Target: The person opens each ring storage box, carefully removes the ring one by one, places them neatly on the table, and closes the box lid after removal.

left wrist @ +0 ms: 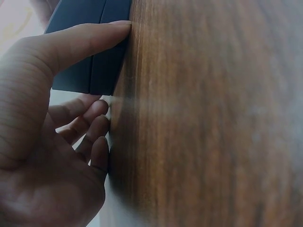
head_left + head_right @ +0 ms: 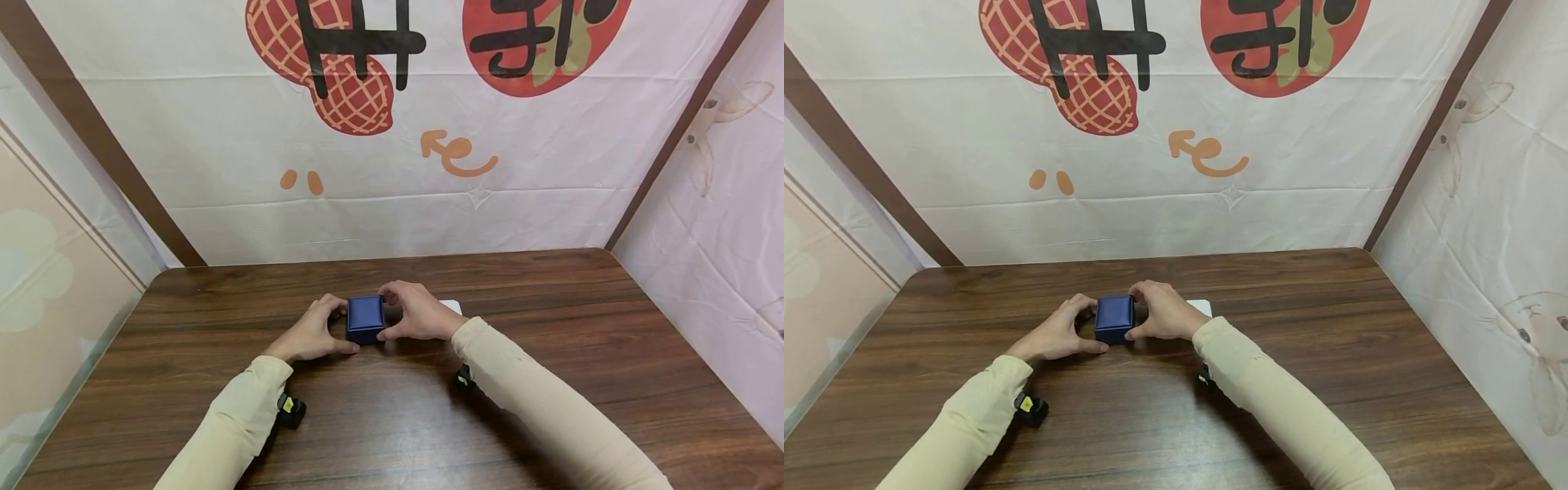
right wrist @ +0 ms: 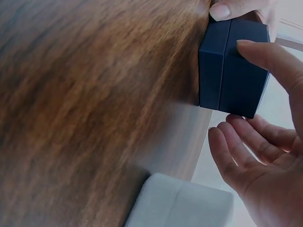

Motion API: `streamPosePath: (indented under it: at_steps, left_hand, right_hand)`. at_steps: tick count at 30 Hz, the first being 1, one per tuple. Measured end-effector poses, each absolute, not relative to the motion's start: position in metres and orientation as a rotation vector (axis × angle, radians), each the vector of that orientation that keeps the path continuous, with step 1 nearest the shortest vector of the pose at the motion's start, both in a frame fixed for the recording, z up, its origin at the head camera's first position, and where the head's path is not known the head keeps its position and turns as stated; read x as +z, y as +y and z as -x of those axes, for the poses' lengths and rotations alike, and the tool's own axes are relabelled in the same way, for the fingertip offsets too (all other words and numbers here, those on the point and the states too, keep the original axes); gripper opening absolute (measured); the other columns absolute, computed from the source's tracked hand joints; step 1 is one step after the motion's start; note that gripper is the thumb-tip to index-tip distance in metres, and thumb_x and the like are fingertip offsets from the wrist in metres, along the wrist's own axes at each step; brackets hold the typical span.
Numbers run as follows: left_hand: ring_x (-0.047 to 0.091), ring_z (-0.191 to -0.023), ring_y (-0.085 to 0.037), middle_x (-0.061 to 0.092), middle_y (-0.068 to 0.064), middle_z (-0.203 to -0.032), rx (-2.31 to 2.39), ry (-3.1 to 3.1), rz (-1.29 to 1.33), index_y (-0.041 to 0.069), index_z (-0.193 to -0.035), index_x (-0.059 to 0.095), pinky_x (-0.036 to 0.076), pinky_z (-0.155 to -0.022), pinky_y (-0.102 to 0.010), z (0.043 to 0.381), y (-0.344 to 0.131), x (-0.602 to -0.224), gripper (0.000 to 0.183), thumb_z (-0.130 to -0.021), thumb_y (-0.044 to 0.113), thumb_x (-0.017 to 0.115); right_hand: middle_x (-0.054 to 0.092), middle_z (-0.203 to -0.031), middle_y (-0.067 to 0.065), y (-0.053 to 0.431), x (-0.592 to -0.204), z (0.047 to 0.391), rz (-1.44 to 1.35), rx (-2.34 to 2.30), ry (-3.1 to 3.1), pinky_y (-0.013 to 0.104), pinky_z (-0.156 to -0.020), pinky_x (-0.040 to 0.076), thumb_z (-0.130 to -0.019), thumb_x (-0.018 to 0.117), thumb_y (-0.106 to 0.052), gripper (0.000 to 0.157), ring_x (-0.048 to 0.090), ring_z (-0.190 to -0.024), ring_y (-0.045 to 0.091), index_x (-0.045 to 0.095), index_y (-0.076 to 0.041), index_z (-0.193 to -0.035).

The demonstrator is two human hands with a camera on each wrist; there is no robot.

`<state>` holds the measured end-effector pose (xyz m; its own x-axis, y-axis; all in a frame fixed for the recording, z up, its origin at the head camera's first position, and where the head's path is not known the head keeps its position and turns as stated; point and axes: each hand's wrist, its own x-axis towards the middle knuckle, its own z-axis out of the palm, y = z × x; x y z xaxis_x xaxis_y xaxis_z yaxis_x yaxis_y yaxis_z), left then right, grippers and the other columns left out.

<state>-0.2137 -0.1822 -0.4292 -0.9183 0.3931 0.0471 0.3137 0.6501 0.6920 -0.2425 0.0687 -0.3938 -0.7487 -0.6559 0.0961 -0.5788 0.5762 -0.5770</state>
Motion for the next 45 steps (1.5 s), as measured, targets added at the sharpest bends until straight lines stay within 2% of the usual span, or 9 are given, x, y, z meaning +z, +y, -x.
streamPosePath:
  at_steps: [15, 28, 37, 45]
  left_hand:
    - [0.049, -0.113, -0.032, 0.055, -0.013, -0.119, 1.117, 2.77, -0.581, -0.005, -0.13, 0.057, 0.042, -0.098, -0.053, 0.213, -0.183, -0.428, 0.077, -0.073, 0.033, 0.093]
    - [0.048, -0.114, -0.033, 0.055, -0.013, -0.119, 1.134, 2.757, -0.605, -0.004, -0.128, 0.058, 0.041, -0.099, -0.051, 0.212, -0.183, -0.429, 0.072, -0.075, 0.031, 0.092]
    - [0.048, -0.113, -0.032, 0.054, -0.013, -0.12, 1.141, 2.741, -0.616, -0.005, -0.129, 0.057, 0.042, -0.098, -0.052, 0.212, -0.184, -0.428, 0.072, -0.076, 0.03, 0.092]
    - [0.048, -0.113, -0.032, 0.054, -0.014, -0.119, 1.148, 2.746, -0.623, -0.005, -0.128, 0.057, 0.041, -0.098, -0.051, 0.212, -0.184, -0.429, 0.072, -0.076, 0.029, 0.092]
  right_hand:
    - [0.066, -0.113, 0.003, 0.069, -0.396, 0.249, 0.986, -0.997, 2.612, 0.034, -0.091, 0.052, -0.074, 0.093, -0.028, 0.062, 0.063, -0.106, 0.02, 0.065, -0.011, -0.126]
    - [0.071, -0.101, 0.005, 0.069, -0.393, 0.26, 0.983, -1.091, 2.501, 0.037, -0.089, 0.055, -0.073, 0.092, -0.021, 0.048, 0.068, -0.098, 0.024, 0.069, -0.009, -0.113]
    - [0.07, -0.098, 0.002, 0.07, -0.391, 0.268, 0.91, -1.129, 2.428, 0.03, -0.088, 0.054, -0.073, 0.092, -0.021, 0.046, 0.066, -0.096, 0.019, 0.07, -0.008, -0.111]
    - [0.071, -0.098, 0.005, 0.07, -0.389, 0.271, 0.882, -1.176, 2.385, 0.029, -0.086, 0.054, -0.073, 0.092, -0.017, 0.042, 0.067, -0.096, 0.024, 0.071, -0.006, -0.108]
